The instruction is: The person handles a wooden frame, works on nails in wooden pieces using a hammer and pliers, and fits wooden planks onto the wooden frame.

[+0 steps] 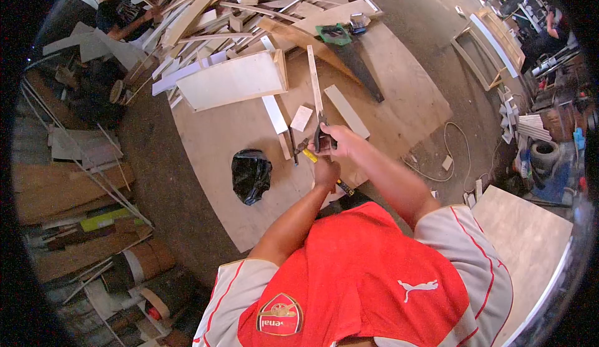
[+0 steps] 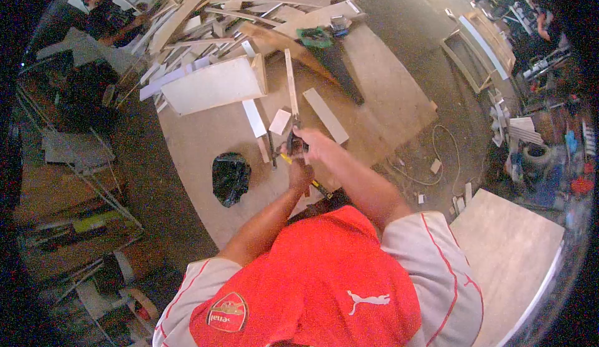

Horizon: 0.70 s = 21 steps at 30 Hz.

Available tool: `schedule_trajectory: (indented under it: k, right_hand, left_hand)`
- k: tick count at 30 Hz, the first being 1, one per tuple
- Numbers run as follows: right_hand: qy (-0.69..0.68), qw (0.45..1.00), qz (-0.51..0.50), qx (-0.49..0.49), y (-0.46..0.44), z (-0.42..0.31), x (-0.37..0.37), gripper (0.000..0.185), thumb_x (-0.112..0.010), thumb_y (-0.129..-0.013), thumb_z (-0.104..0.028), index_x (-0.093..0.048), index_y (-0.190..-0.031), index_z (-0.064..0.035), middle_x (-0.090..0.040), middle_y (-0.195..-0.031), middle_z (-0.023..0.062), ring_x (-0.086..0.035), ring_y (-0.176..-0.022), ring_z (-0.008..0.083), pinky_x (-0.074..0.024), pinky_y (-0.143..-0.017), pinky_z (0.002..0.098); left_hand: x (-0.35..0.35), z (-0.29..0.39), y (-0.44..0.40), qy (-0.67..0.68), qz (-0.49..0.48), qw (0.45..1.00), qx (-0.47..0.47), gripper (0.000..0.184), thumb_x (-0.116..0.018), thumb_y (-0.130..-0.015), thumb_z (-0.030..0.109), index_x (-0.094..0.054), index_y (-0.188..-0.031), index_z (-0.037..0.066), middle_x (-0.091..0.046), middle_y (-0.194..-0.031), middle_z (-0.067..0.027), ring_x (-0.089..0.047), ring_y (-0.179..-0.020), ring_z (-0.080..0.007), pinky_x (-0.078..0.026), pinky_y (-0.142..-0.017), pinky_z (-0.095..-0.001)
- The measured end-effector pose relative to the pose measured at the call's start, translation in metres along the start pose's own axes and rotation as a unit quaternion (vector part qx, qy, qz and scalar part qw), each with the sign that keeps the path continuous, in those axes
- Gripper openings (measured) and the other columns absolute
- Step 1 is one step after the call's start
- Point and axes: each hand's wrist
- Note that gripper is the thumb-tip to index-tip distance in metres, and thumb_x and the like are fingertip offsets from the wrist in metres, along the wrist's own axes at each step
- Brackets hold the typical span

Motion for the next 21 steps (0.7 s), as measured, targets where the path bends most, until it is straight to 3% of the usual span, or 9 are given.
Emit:
schedule_trajectory:
  k: [4,7,9,12,18,21]
  right_hand:
    - [-0.020,1.000,-0.001,-0.016,-0.001,0.008,0.006,0.038,-0.043,-0.105,-0.039,-0.057,-0.105,-0.0034,-0.072,-0.099,0.0163,-0.072,-0.092,0.0338,-0.0555,-0.085,0.0547]
    - [-0.011,1.000,-0.004,-0.003,-0.009,0.012,0.010,0.037,-0.044,-0.105,-0.039,-0.058,-0.105,-0.0045,-0.072,-0.097,0.0156,-0.072,-0.088,0.0325,-0.0564,-0.082,0.0539]
    - [0.020,0.999,0.010,0.023,-0.011,0.013,0.008,0.037,-0.045,-0.105,-0.040,-0.058,-0.105,-0.0054,-0.072,-0.097,0.0152,-0.072,-0.085,0.0313,-0.0572,-0.079,0.0525]
    - [0.008,0.999,0.044,0.027,-0.008,0.013,0.002,0.033,-0.051,-0.103,-0.036,-0.055,-0.102,-0.0037,-0.071,-0.088,0.0159,-0.070,-0.072,0.0319,-0.0574,-0.062,0.0502]
    - [-0.002,0.998,0.064,0.020,-0.008,0.002,-0.002,0.030,-0.052,-0.103,-0.031,-0.054,-0.101,-0.0017,-0.067,-0.082,0.0180,-0.069,-0.070,0.0352,-0.0581,-0.061,0.0530]
    - [0.045,0.997,0.068,-0.007,-0.012,-0.004,-0.001,0.036,-0.047,-0.104,-0.039,-0.058,-0.104,-0.0047,-0.071,-0.094,0.0160,-0.071,-0.083,0.0297,-0.0583,-0.074,0.0486]
  left_hand:
    - [-0.012,-0.024,-0.011,-0.029,-0.021,0.999,-0.030,0.053,-0.054,-0.075,0.004,-0.049,-0.127,-0.001,-0.067,-0.086,-0.0291,-0.065,-0.064,-0.0462,-0.053,-0.057,-0.0492]
    - [0.000,0.001,0.000,-0.019,-0.025,0.999,0.015,0.030,-0.054,-0.075,0.006,-0.061,-0.104,-0.001,-0.066,-0.086,-0.0307,-0.065,-0.084,-0.0495,-0.053,-0.071,-0.0535]
    - [0.007,0.018,0.008,-0.029,0.012,0.999,-0.025,0.029,-0.054,-0.075,0.006,-0.061,-0.102,-0.001,-0.066,-0.086,-0.0310,-0.065,-0.083,-0.0494,-0.053,-0.071,-0.0537]
    - [0.004,0.014,0.006,-0.042,0.033,0.997,-0.052,0.028,-0.054,-0.076,0.007,-0.062,-0.101,0.000,-0.066,-0.088,-0.0316,-0.065,-0.084,-0.0495,-0.053,-0.072,-0.0545]
    - [0.006,0.020,0.009,-0.031,0.018,0.999,0.026,0.026,-0.057,-0.076,0.010,-0.062,-0.100,-0.001,-0.067,-0.088,-0.0318,-0.066,-0.086,-0.0499,-0.054,-0.074,-0.0554]
    - [0.003,0.013,0.006,-0.030,0.012,0.998,0.051,0.026,-0.058,-0.077,0.011,-0.061,-0.098,-0.004,-0.067,-0.088,-0.0320,-0.067,-0.086,-0.0496,-0.054,-0.075,-0.0552]
Point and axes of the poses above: each hand's wrist, its own y-axis away from the middle knuckle, its own x-axis out of the back of the hand, z = x × y
